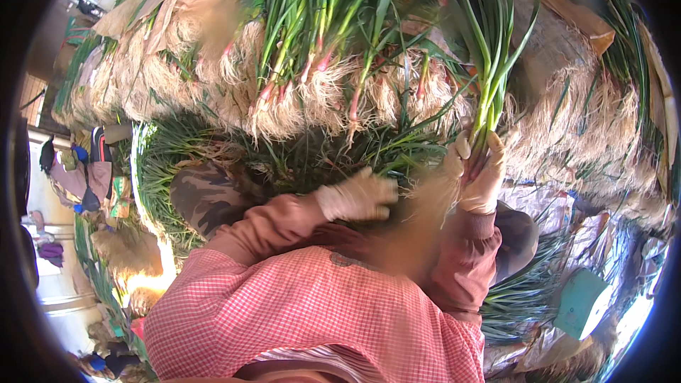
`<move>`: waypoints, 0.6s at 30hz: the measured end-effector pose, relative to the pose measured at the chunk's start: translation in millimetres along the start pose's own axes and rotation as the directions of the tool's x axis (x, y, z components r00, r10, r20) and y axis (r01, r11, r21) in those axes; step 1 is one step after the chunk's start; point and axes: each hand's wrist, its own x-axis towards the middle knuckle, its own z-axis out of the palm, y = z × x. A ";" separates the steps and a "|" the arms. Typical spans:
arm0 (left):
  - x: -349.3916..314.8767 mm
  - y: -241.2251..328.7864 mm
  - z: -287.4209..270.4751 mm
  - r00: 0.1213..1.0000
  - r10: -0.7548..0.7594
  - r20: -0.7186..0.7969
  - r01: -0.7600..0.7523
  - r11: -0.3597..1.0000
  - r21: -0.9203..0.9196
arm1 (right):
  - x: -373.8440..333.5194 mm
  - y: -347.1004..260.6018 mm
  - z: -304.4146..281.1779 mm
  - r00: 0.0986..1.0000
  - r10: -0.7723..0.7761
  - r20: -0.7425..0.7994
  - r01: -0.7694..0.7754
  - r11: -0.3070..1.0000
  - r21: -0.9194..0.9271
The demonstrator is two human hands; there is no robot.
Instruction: The person sits on the floor and sorts green onions by hand, gathering them into bundles and placing them aside. The person repeatedly picks up onions, aligns them, and sets them down in a pile.
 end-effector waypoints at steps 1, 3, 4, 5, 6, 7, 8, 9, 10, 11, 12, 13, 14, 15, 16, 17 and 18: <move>-9.1 -12.5 -32.9 0.976 -0.113 -0.188 0.051 0.950 -0.309 | -1.2 1.1 0.9 0.999 -0.012 0.041 0.012 1.000 0.013; -28.8 -36.8 -85.9 0.868 -0.314 -0.386 0.151 0.906 -0.396 | -0.2 4.9 4.1 0.999 0.024 0.028 -0.026 0.999 0.044; -29.0 -41.4 -101.5 0.659 -0.485 -0.575 0.045 0.789 -0.613 | 1.8 7.9 6.8 0.999 0.039 0.008 -0.039 0.997 0.062; -29.5 -54.0 -119.3 0.481 -0.611 -0.629 0.275 0.786 -0.554 | 3.2 12.7 10.3 0.996 0.048 -0.073 -0.047 0.999 0.009; -18.2 -60.7 -131.2 0.356 -0.547 -0.758 0.425 0.817 -0.390 | 5.9 17.6 14.4 0.993 0.086 -0.080 -0.086 0.996 0.002; -8.1 -65.3 -139.3 0.417 -0.574 -0.704 0.429 0.808 -0.405 | 8.0 23.1 18.5 0.990 0.099 -0.096 -0.101 0.995 -0.014; 2.5 -66.7 -143.5 0.454 -0.617 -0.643 0.448 0.782 -0.434 | 10.3 28.2 22.3 0.987 0.124 -0.099 -0.127 0.992 -0.025; 10.8 -64.8 -143.8 0.440 -0.637 -0.633 0.412 0.769 -0.488 | 11.9 32.2 25.4 0.982 0.168 -0.084 -0.169 0.985 -0.013; 17.9 -62.2 -142.9 0.501 -0.721 -0.479 0.407 0.685 -0.604 | 11.0 36.8 27.9 0.984 0.144 -0.103 -0.147 0.989 -0.017; 23.3 -56.9 -138.8 0.439 -0.739 -0.512 0.469 0.674 -0.571 | 10.9 40.5 29.7 0.988 0.126 -0.094 -0.136 0.986 -0.101; 26.5 -50.1 -132.0 0.376 -0.789 -0.487 0.269 0.595 -0.757 | 9.1 45.3 31.3 0.984 0.106 -0.144 -0.127 0.980 -0.151; 28.7 -42.6 -122.8 0.344 -0.780 -0.524 0.219 0.609 -0.762 | 7.5 46.7 31.1 0.991 0.113 -0.074 -0.123 0.982 -0.145; 29.7 -34.1 -111.9 0.213 -0.735 -0.643 0.146 0.675 -0.723 | 5.2 54.2 32.5 0.992 0.069 -0.108 -0.093 0.968 -0.234; 33.3 -27.8 -100.3 0.298 -0.738 -0.606 -0.010 0.632 -0.775 | 3.9 55.3 31.4 0.971 0.114 -0.212 -0.182 0.923 -0.338; 36.8 -20.3 -87.2 0.490 -0.749 -0.447 -0.007 0.509 -0.861 | 3.4 59.1 31.3 0.951 0.158 -0.266 -0.264 0.863 -0.430; 41.3 -17.6 -77.6 0.563 -0.740 -0.368 -0.054 0.412 -0.910 | 2.9 64.3 32.0 0.964 0.184 -0.190 -0.250 0.866 -0.434; 45.8 -16.4 -68.4 0.664 -0.712 -0.230 -0.037 0.275 -0.961 | 3.8 69.4 32.8 0.946 0.202 -0.252 -0.291 0.873 -0.392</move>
